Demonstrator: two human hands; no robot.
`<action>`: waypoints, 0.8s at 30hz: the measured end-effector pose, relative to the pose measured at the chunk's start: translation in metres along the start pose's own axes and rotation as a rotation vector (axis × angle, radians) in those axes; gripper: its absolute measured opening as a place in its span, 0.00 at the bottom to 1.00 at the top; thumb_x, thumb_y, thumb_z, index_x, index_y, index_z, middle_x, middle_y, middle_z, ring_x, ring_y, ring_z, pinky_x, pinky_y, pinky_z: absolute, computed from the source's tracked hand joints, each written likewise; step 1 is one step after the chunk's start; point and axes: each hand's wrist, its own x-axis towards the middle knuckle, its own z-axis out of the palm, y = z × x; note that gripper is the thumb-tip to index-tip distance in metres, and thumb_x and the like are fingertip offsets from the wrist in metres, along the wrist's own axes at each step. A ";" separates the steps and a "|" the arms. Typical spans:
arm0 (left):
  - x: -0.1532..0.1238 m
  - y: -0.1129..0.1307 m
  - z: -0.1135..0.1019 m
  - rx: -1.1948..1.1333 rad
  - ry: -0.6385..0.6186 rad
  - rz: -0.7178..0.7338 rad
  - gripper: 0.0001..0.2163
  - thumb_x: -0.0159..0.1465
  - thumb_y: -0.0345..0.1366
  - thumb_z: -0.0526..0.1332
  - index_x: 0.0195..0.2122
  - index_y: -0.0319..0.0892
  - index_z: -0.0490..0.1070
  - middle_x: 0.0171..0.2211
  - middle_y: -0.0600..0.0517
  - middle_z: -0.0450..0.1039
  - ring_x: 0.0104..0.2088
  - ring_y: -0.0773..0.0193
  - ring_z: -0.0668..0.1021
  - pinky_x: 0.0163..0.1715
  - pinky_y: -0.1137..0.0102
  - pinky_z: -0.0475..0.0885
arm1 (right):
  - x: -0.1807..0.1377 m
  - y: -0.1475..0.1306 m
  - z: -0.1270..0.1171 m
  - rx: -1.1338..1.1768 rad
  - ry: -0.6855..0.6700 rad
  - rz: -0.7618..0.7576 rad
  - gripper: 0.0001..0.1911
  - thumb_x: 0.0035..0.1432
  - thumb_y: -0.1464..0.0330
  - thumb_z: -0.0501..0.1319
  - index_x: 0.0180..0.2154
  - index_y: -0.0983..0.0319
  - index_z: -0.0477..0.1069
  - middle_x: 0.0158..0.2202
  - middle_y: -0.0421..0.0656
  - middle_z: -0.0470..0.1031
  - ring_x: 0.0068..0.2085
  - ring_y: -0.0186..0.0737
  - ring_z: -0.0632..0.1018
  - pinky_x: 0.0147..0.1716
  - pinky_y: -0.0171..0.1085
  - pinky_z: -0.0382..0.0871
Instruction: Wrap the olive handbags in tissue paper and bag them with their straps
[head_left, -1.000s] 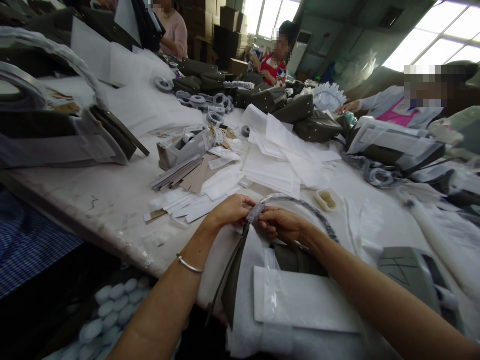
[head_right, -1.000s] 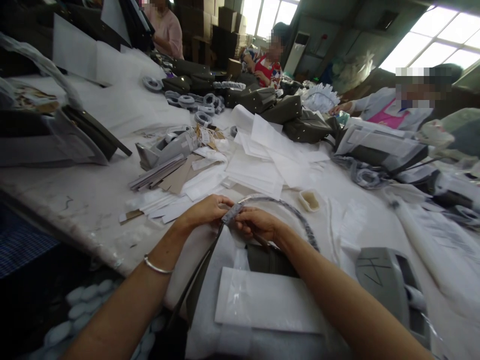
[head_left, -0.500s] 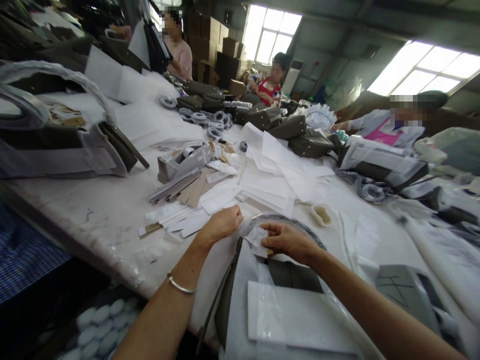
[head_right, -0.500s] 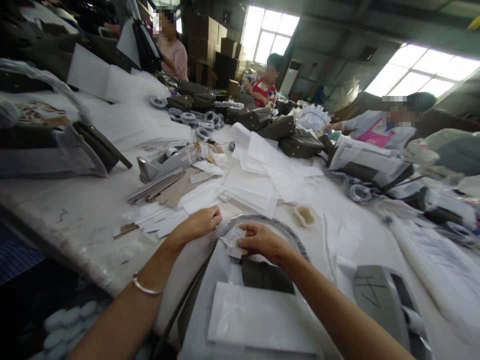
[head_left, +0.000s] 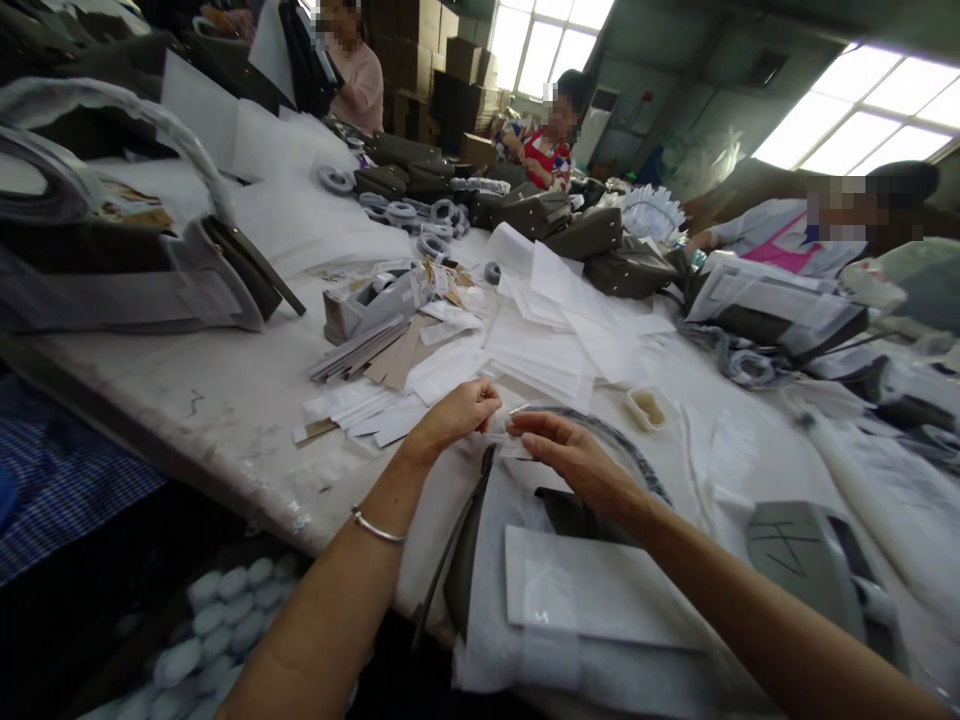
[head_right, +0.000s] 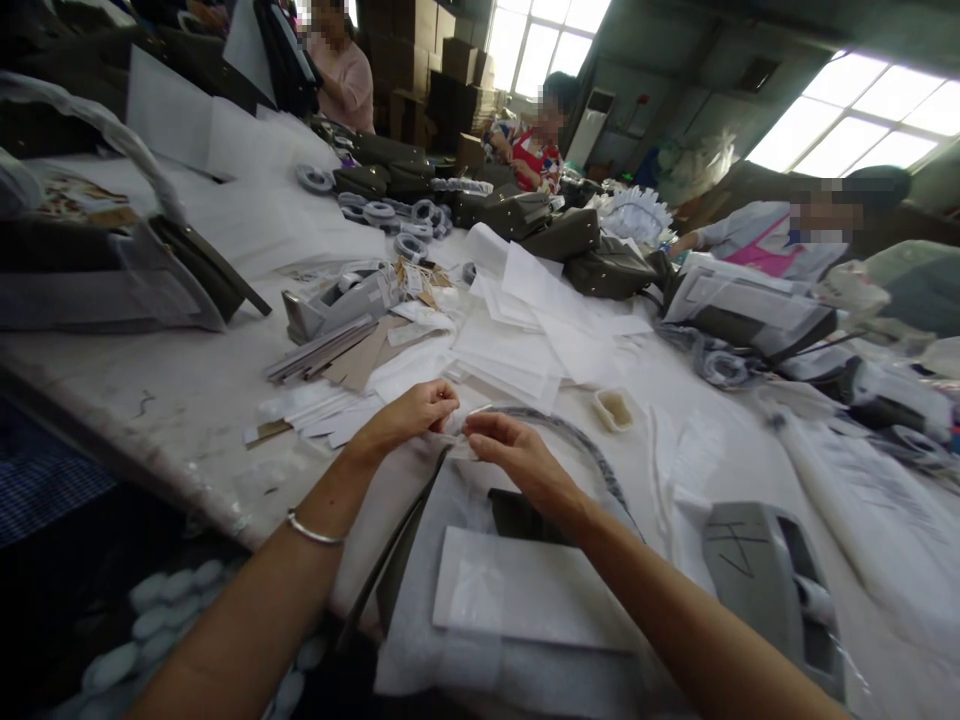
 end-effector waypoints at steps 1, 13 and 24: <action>0.000 0.001 -0.001 -0.004 0.009 0.000 0.06 0.60 0.37 0.56 0.31 0.40 0.67 0.20 0.58 0.65 0.21 0.70 0.68 0.22 0.76 0.63 | 0.000 -0.001 -0.001 0.043 -0.056 0.006 0.21 0.49 0.64 0.72 0.47 0.57 0.76 0.51 0.44 0.76 0.48 0.41 0.76 0.49 0.40 0.70; 0.007 -0.006 0.008 0.192 0.294 -0.076 0.03 0.63 0.31 0.57 0.36 0.42 0.69 0.30 0.53 0.72 0.31 0.64 0.74 0.33 0.72 0.68 | 0.046 0.012 0.019 -0.208 -0.094 -0.128 0.23 0.59 0.69 0.57 0.56 0.60 0.68 0.33 0.40 0.75 0.29 0.35 0.78 0.25 0.33 0.71; 0.007 -0.005 0.010 0.189 0.456 -0.118 0.03 0.64 0.30 0.59 0.37 0.44 0.69 0.31 0.52 0.73 0.33 0.61 0.76 0.37 0.69 0.68 | 0.052 0.014 0.023 -0.050 -0.015 -0.066 0.14 0.55 0.59 0.62 0.38 0.61 0.67 0.33 0.39 0.74 0.23 0.32 0.76 0.17 0.31 0.68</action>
